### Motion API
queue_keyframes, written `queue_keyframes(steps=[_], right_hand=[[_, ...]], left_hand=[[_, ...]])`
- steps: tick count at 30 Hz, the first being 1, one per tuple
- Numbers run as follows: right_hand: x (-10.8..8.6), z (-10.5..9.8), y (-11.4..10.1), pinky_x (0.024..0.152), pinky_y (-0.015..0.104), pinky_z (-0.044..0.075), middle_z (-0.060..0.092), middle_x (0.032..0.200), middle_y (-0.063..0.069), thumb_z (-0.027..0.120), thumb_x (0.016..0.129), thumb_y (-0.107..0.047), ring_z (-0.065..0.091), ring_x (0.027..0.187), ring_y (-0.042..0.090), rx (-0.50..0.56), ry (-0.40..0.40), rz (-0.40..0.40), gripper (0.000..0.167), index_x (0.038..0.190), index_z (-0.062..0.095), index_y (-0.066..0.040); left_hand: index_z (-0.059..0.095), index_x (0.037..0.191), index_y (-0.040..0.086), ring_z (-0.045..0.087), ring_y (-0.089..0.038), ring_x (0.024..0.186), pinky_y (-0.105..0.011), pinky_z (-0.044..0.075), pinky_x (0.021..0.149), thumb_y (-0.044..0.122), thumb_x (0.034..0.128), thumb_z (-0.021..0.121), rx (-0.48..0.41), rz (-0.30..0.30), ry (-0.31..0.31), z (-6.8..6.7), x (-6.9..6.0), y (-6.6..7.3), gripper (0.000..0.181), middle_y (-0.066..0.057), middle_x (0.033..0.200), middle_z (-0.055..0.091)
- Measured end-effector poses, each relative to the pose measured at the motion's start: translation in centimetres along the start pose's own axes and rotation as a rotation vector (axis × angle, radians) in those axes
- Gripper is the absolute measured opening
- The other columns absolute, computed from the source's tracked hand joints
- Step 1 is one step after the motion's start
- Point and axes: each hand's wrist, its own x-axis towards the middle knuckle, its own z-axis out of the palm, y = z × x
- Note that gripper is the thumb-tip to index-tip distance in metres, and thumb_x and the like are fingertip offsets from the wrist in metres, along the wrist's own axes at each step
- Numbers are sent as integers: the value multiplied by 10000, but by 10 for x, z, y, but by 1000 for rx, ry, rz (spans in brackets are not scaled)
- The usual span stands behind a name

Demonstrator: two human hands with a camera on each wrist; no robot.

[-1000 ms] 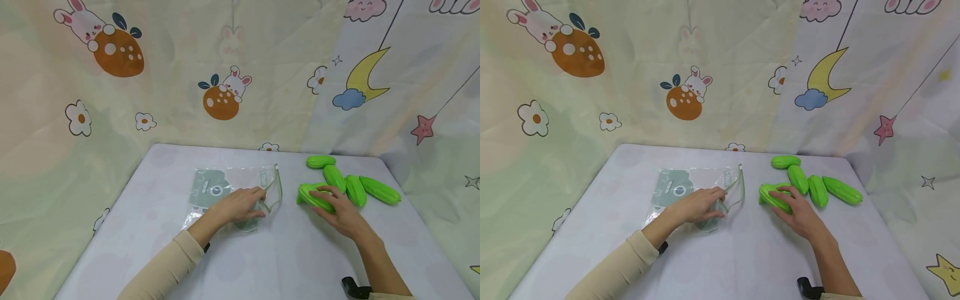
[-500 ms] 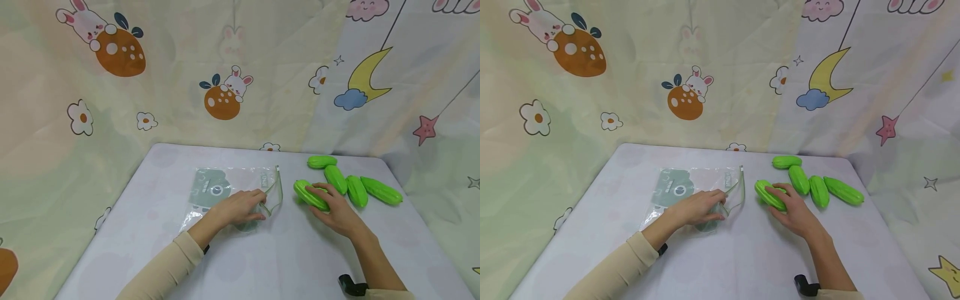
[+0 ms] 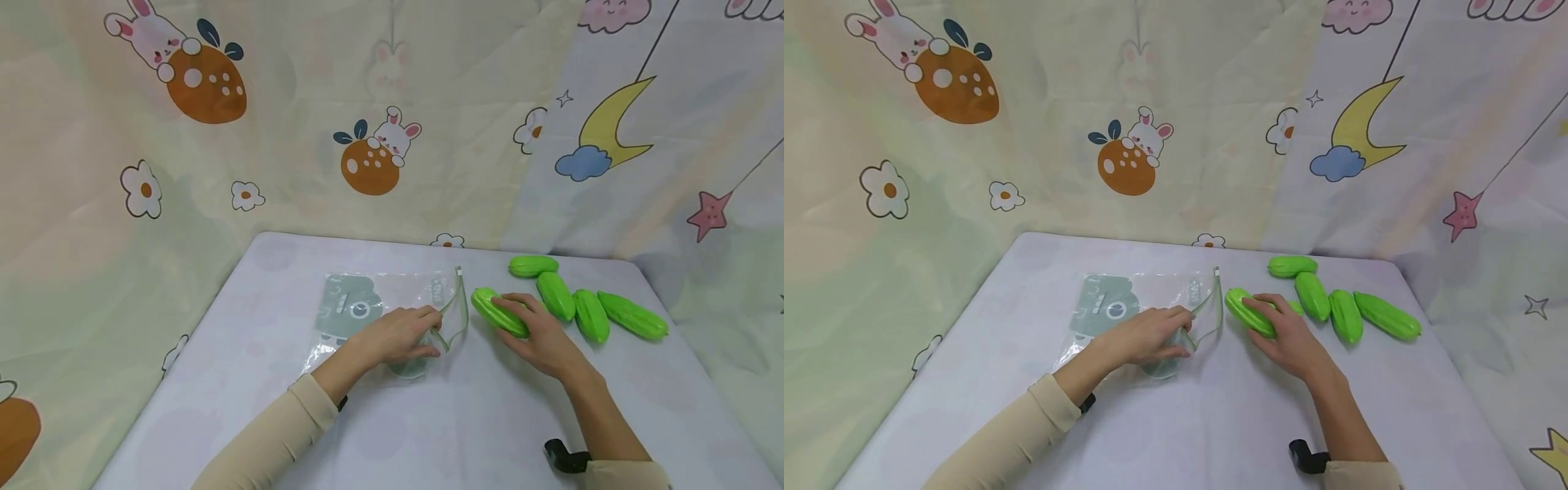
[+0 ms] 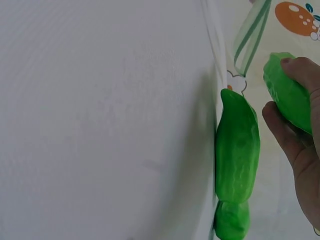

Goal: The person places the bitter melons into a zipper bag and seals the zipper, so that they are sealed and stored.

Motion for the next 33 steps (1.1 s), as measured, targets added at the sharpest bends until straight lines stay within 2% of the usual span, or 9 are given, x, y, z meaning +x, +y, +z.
queue_keyframes(steps=[6, 11, 15, 21, 25, 33], right_hand=[[7, 5, 0, 973, 428, 483, 590, 1334, 88, 846, 829, -85, 592, 1211, 286, 26, -16, -3, 608, 1384, 597, -108], [13, 7, 0, 989, 503, 491, 599, 1323, 104, 832, 842, -84, 603, 1208, 306, 35, -61, 10, 583, 1370, 585, -99], [17, 8, -1, 958, 510, 518, 587, 1298, 97, 828, 850, -89, 620, 1162, 298, 31, -92, 8, 545, 1350, 611, -116], [28, 11, -1, 910, 515, 539, 603, 1236, 110, 837, 837, -71, 637, 1094, 301, 32, -100, -22, 516, 1316, 647, -87], [36, 13, -4, 929, 525, 531, 622, 1238, 106, 829, 854, -93, 637, 1112, 309, 39, -120, 2, 498, 1317, 647, -82], [43, 15, -5, 865, 506, 538, 580, 1197, 127, 831, 859, -114, 625, 1009, 301, -5, -159, 50, 482, 1311, 662, -106]], left_hand=[[544, 1282, 202, 576, -101, 878, -282, 513, 856, 515, 962, 677, -8, 36, 22, -2, 0, 1, 467, 85, 1223, 570], [535, 1262, 213, 582, -105, 868, -288, 515, 863, 509, 964, 679, 1, 53, 39, -2, 1, 2, 444, 87, 1213, 565], [531, 1254, 222, 587, -108, 868, -297, 518, 876, 511, 960, 683, 1, 52, 41, -2, 1, 3, 439, 92, 1205, 565], [535, 1255, 217, 583, -106, 852, -287, 519, 840, 509, 955, 690, -1, 43, 43, -2, 1, 1, 446, 91, 1201, 566], [535, 1265, 218, 580, -100, 839, -266, 512, 810, 510, 954, 691, -9, 30, 36, -2, 2, -1, 454, 97, 1216, 563], [545, 1283, 196, 583, -95, 875, -258, 513, 824, 495, 960, 688, -13, 53, 49, -4, 2, -1, 463, 90, 1231, 564]])
